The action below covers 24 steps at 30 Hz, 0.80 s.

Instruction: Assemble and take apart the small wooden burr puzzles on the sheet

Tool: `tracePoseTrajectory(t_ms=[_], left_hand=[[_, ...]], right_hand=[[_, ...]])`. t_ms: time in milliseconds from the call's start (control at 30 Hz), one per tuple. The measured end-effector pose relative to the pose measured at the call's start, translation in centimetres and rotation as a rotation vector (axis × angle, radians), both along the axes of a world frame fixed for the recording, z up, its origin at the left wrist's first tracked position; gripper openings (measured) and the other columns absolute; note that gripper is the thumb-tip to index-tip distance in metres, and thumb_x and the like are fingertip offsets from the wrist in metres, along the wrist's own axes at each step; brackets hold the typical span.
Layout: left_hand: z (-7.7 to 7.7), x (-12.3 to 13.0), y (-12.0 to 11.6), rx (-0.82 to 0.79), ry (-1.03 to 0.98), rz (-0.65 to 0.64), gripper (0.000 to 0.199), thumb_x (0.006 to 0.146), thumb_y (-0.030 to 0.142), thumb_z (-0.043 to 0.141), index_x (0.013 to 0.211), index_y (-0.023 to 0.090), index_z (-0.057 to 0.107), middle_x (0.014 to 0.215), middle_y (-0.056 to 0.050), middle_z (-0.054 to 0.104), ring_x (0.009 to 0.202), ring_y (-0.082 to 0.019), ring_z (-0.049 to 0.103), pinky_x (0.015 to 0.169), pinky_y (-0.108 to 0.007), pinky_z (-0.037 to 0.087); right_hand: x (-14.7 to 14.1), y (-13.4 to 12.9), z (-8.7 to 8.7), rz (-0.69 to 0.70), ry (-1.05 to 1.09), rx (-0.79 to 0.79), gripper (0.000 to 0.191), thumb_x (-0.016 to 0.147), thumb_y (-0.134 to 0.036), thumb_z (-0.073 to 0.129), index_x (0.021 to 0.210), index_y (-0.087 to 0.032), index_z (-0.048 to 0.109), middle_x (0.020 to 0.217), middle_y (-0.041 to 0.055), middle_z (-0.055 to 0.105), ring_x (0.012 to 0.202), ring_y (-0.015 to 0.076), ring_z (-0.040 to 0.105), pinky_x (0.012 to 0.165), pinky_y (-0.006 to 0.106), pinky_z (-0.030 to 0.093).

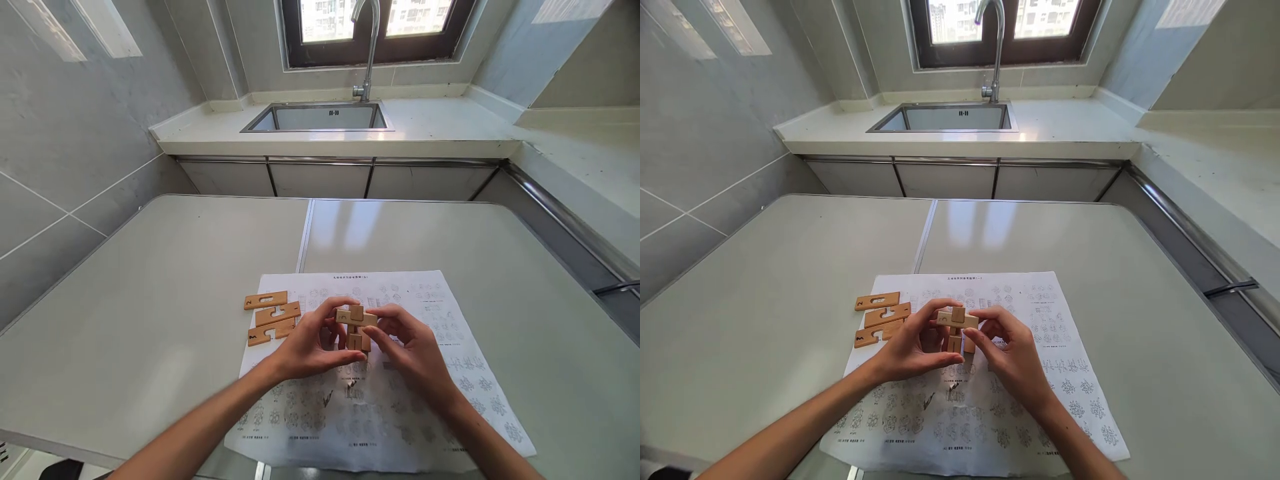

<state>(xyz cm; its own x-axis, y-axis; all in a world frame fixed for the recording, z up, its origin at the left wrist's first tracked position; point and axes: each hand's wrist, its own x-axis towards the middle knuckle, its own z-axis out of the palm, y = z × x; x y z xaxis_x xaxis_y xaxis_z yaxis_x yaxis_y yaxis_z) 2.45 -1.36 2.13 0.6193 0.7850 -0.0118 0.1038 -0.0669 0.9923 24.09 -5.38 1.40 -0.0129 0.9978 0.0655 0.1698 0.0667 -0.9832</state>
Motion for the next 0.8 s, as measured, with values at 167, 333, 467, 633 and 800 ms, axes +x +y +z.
tracePoseTrajectory(t_ms=[167, 333, 467, 633, 800], left_hand=[[-0.1, -0.1, 0.0, 0.007, 0.021, 0.001, 0.074, 0.083, 0.037, 0.089, 0.145, 0.025, 0.049, 0.074, 0.006, 0.058, 0.066, -0.013, 0.059, 0.059, -0.024, 0.045], [-0.4, -0.1, 0.0, -0.005, 0.019, 0.043, 0.075, 0.082, 0.04, 0.09, 0.143, 0.025, 0.05, 0.082, 0.002, 0.06, 0.069, -0.013, 0.058, 0.062, -0.025, 0.045], [-0.1, 0.0, -0.2, -0.032, 0.009, 0.083, 0.073, 0.083, 0.04, 0.089, 0.142, 0.023, 0.05, 0.08, 0.004, 0.058, 0.069, -0.012, 0.055, 0.061, -0.024, 0.043], [0.3, 0.1, -0.3, -0.051, -0.02, 0.115, 0.072, 0.085, 0.04, 0.087, 0.143, 0.022, 0.05, 0.077, 0.004, 0.058, 0.067, -0.011, 0.054, 0.062, -0.024, 0.041], [0.5, 0.2, -0.4, -0.056, -0.031, 0.154, 0.071, 0.088, 0.04, 0.084, 0.146, 0.022, 0.047, 0.073, 0.006, 0.056, 0.067, -0.012, 0.055, 0.063, -0.025, 0.04]], right_hand=[[-0.1, 0.0, -0.2, -0.006, -0.013, -0.01, 0.036, 0.093, -0.057, 0.074, 0.107, -0.023, 0.074, 0.073, 0.0008, 0.067, 0.068, 0.0205, 0.068, 0.065, 0.032, 0.057], [-0.1, 0.0, -0.4, -0.029, -0.057, -0.028, 0.041, 0.094, -0.06, 0.071, 0.114, -0.024, 0.071, 0.076, 0.0022, 0.069, 0.07, 0.0216, 0.068, 0.056, 0.029, 0.052], [0.2, 0.1, -0.6, -0.127, -0.172, 0.009, 0.036, 0.103, -0.057, 0.057, 0.108, -0.024, 0.071, 0.096, 0.0076, 0.075, 0.08, 0.023, 0.069, 0.06, 0.031, 0.053], [0.3, 0.1, -1.0, -0.06, -0.397, 0.117, 0.028, 0.104, -0.05, 0.058, 0.104, -0.025, 0.068, 0.086, 0.004, 0.069, 0.064, 0.0191, 0.06, 0.058, 0.032, 0.048], [0.1, -0.1, -1.6, -0.016, -0.653, 0.249, 0.026, 0.093, -0.046, 0.071, 0.096, -0.024, 0.058, 0.082, 0.0016, 0.063, 0.065, 0.0187, 0.057, 0.059, 0.032, 0.045]])
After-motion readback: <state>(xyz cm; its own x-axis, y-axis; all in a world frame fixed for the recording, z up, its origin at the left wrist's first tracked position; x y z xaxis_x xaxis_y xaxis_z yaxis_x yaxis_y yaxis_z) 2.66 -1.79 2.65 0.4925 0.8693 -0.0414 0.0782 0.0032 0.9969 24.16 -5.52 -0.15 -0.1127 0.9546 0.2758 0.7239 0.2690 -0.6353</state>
